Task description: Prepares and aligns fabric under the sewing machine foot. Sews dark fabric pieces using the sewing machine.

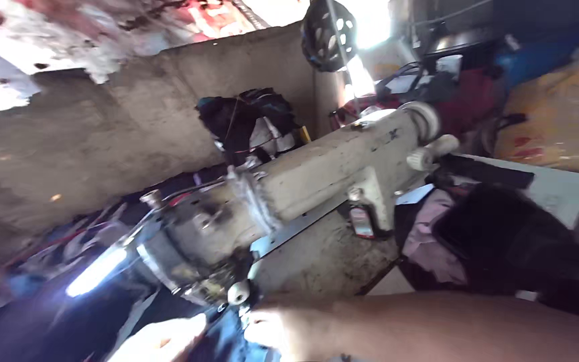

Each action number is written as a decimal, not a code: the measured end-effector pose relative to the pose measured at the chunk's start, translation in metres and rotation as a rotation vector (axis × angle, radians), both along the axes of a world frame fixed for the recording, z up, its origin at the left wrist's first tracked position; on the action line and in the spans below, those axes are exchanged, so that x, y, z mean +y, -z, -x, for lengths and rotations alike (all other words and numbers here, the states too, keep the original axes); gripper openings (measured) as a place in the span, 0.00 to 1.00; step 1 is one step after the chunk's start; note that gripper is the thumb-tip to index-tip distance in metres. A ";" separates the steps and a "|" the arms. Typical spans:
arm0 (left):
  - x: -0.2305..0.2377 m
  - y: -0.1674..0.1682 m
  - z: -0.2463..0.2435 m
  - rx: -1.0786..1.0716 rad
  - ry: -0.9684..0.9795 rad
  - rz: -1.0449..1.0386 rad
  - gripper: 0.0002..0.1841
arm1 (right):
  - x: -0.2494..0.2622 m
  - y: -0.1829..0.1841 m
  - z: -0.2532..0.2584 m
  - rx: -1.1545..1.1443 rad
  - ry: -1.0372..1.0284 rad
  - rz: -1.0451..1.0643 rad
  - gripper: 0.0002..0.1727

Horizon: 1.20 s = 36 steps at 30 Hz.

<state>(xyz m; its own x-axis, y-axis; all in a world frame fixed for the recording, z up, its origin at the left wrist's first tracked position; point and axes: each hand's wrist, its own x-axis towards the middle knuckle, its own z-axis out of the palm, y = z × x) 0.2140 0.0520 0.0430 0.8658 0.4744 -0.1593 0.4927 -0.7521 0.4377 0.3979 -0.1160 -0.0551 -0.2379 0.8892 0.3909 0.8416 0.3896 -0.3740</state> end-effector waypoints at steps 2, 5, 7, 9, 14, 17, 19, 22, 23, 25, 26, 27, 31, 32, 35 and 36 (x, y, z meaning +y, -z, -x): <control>0.035 -0.006 -0.008 -0.137 -0.233 -0.048 0.23 | -0.001 0.000 -0.002 -0.016 -0.011 -0.013 0.35; 0.064 -0.005 -0.029 0.005 -0.470 -0.116 0.24 | -0.001 -0.007 -0.004 -0.031 0.012 0.096 0.37; 0.075 0.011 -0.041 0.141 -0.501 -0.106 0.36 | -0.001 -0.008 -0.005 -0.022 0.037 0.143 0.37; 0.071 0.017 -0.052 0.257 -0.530 -0.104 0.44 | -0.001 -0.012 -0.006 -0.014 0.051 0.197 0.38; 0.052 0.004 -0.054 0.171 -0.581 -0.144 0.28 | -0.004 0.008 -0.009 -0.024 -0.016 -0.365 0.27; 0.036 -0.013 -0.022 -0.187 -0.623 -0.191 0.30 | -0.013 0.003 -0.005 -0.106 -0.080 -0.584 0.27; 0.027 -0.018 0.004 -0.448 -0.665 -0.254 0.29 | -0.017 -0.003 0.012 -0.107 -0.053 -0.651 0.30; 0.023 -0.013 0.032 -0.893 -0.750 -0.185 0.26 | -0.029 -0.031 0.050 -0.006 0.074 -0.194 0.33; 0.023 -0.010 0.037 -1.018 -0.769 -0.130 0.25 | -0.029 -0.052 0.061 0.085 0.074 0.120 0.33; 0.020 -0.005 0.042 -1.204 -0.791 -0.045 0.24 | -0.010 -0.079 0.076 0.182 0.085 0.493 0.28; 0.019 -0.002 0.042 -1.262 -0.791 -0.025 0.24 | 0.002 -0.087 0.083 0.185 0.111 0.557 0.24; 0.020 0.002 0.042 -1.297 -0.790 -0.017 0.23 | 0.015 -0.092 0.087 0.185 0.140 0.569 0.22; 0.019 0.007 0.043 -1.336 -0.772 -0.010 0.24 | 0.059 -0.099 0.090 0.177 0.251 0.504 0.24; 0.019 0.007 0.043 -1.348 -0.774 -0.008 0.25 | 0.068 -0.100 0.089 0.190 0.276 0.503 0.26; 0.018 0.007 0.042 -1.397 -0.767 0.014 0.25 | 0.083 -0.102 0.089 0.261 0.326 0.513 0.28; 0.017 0.007 0.042 -1.409 -0.762 0.011 0.26 | 0.086 -0.102 0.090 0.280 0.336 0.514 0.29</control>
<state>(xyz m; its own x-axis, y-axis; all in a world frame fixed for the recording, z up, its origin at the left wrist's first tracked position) 0.1722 0.0693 0.0360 -0.1088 0.8485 0.5179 -0.0491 -0.5250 0.8497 0.3080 -0.0300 0.0472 0.1327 0.9866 -0.0951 0.7306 -0.1622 -0.6632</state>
